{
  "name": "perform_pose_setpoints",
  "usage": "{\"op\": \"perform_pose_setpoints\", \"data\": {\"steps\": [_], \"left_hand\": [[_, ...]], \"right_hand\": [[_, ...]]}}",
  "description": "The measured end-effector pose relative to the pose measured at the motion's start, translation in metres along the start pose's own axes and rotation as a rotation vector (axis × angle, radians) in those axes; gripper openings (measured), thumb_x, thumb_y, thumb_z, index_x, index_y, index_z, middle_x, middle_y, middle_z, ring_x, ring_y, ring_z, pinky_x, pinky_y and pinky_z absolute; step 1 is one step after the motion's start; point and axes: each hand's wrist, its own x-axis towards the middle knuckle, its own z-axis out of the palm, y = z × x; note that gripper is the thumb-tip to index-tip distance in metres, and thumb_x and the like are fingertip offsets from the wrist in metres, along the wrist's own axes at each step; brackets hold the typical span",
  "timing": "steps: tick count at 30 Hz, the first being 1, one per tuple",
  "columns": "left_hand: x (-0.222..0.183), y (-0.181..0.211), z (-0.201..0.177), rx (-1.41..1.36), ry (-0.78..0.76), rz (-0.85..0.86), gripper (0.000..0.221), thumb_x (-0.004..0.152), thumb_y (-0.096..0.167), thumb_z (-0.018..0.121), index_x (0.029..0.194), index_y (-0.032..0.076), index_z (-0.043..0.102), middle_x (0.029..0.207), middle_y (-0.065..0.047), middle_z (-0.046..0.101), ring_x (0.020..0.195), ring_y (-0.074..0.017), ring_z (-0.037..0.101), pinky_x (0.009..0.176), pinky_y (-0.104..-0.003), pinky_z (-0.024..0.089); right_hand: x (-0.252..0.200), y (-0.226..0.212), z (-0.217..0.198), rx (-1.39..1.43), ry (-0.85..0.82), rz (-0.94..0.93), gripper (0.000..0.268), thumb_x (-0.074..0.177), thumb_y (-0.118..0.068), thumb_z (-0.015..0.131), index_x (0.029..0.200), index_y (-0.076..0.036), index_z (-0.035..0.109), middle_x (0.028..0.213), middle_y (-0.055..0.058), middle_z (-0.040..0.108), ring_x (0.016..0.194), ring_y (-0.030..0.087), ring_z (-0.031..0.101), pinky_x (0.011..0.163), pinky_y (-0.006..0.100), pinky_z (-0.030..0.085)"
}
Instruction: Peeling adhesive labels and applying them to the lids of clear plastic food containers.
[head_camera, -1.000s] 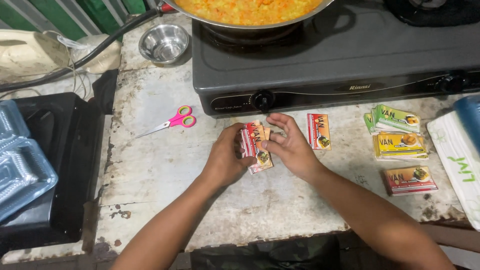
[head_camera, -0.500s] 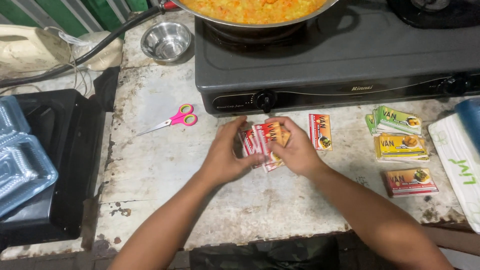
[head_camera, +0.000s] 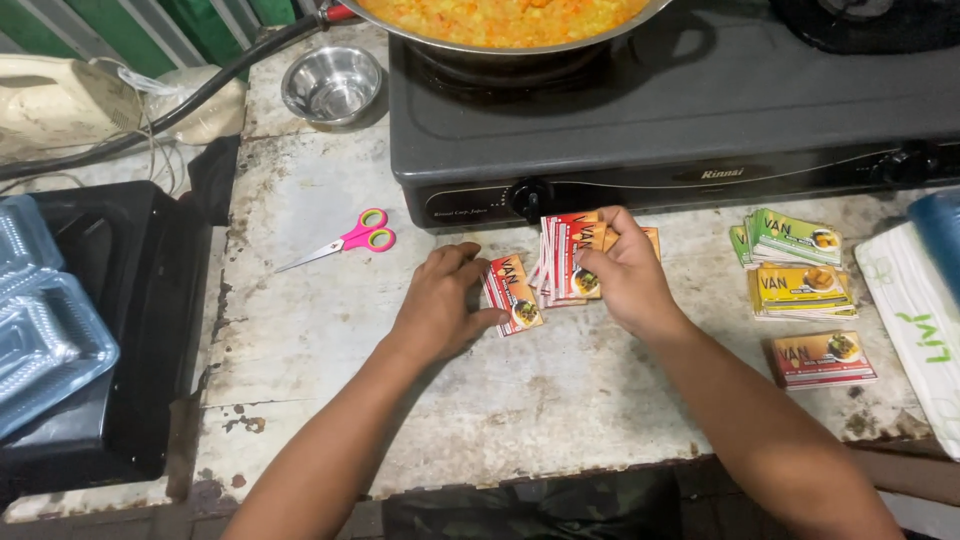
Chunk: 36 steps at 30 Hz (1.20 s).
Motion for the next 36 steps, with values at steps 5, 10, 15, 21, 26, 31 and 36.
{"op": "perform_pose_setpoints", "data": {"steps": [5, 10, 15, 21, 26, 31, 36], "left_hand": [[0.001, -0.002, 0.001, -0.01, 0.009, 0.032, 0.062, 0.075, 0.042, 0.081, 0.123, 0.007, 0.066, 0.133, -0.012, 0.059, 0.131, -0.0304, 0.047, 0.107, -0.049, 0.038], [-0.004, 0.001, -0.004, 0.012, 0.029, 0.11, 0.051, 0.076, 0.037, 0.081, 0.117, 0.008, 0.07, 0.129, -0.008, 0.063, 0.128, -0.0292, 0.052, 0.103, -0.052, 0.041], [-0.006, 0.005, 0.002, -0.008, 0.059, 0.122, 0.074, 0.053, 0.056, 0.088, 0.108, 0.01, 0.066, 0.125, -0.007, 0.064, 0.13, -0.0278, 0.049, 0.107, -0.06, 0.032], [-0.006, 0.019, -0.005, 0.124, -0.037, -0.044, 0.105, 0.063, 0.05, 0.087, 0.149, 0.013, 0.039, 0.121, -0.007, 0.07, 0.129, -0.0233, 0.053, 0.112, -0.052, 0.03], [-0.007, 0.019, -0.002, 0.102, -0.049, -0.052, 0.106, 0.066, 0.049, 0.085, 0.151, 0.01, 0.035, 0.119, -0.006, 0.071, 0.128, -0.0219, 0.053, 0.113, -0.05, 0.029], [-0.01, 0.016, 0.004, 0.098, -0.028, -0.029, 0.105, 0.067, 0.05, 0.084, 0.15, 0.01, 0.035, 0.117, -0.003, 0.071, 0.127, -0.021, 0.053, 0.114, -0.05, 0.027], [-0.01, 0.021, -0.002, 0.039, 0.052, 0.131, 0.111, 0.06, 0.063, 0.083, 0.148, 0.011, 0.04, 0.144, -0.013, 0.05, 0.139, -0.028, 0.04, 0.112, -0.059, 0.024]], "right_hand": [[0.0, -0.01, 0.002, -0.127, -0.02, -0.062, 0.041, 0.085, 0.013, 0.056, 0.122, -0.004, 0.049, 0.097, 0.012, 0.066, 0.078, 0.013, 0.066, 0.068, 0.023, 0.053], [0.009, 0.024, -0.013, -0.14, -0.012, -0.081, 0.042, 0.084, 0.014, 0.057, 0.121, -0.003, 0.05, 0.092, 0.011, 0.064, 0.073, 0.013, 0.064, 0.063, 0.022, 0.052], [0.006, 0.02, -0.005, -0.061, -0.041, -0.175, 0.038, 0.085, 0.006, 0.065, 0.12, -0.004, 0.053, 0.093, 0.002, 0.062, 0.08, 0.009, 0.065, 0.067, 0.018, 0.052], [0.001, 0.003, 0.007, -0.043, -0.05, -0.188, 0.04, 0.086, 0.012, 0.061, 0.122, -0.003, 0.051, 0.09, 0.005, 0.066, 0.077, 0.009, 0.063, 0.065, 0.019, 0.051], [0.003, 0.001, 0.004, 0.003, -0.076, -0.15, 0.046, 0.087, 0.009, 0.061, 0.127, -0.003, 0.044, 0.085, 0.004, 0.064, 0.071, 0.006, 0.062, 0.061, 0.017, 0.048], [0.005, 0.014, -0.006, -0.015, -0.036, -0.094, 0.042, 0.087, 0.009, 0.061, 0.125, -0.002, 0.047, 0.084, 0.008, 0.066, 0.069, 0.009, 0.064, 0.06, 0.019, 0.049], [0.0, -0.005, 0.006, -0.006, 0.001, -0.103, 0.037, 0.088, 0.006, 0.062, 0.122, -0.002, 0.05, 0.091, 0.007, 0.066, 0.078, 0.009, 0.064, 0.068, 0.019, 0.052]]}}
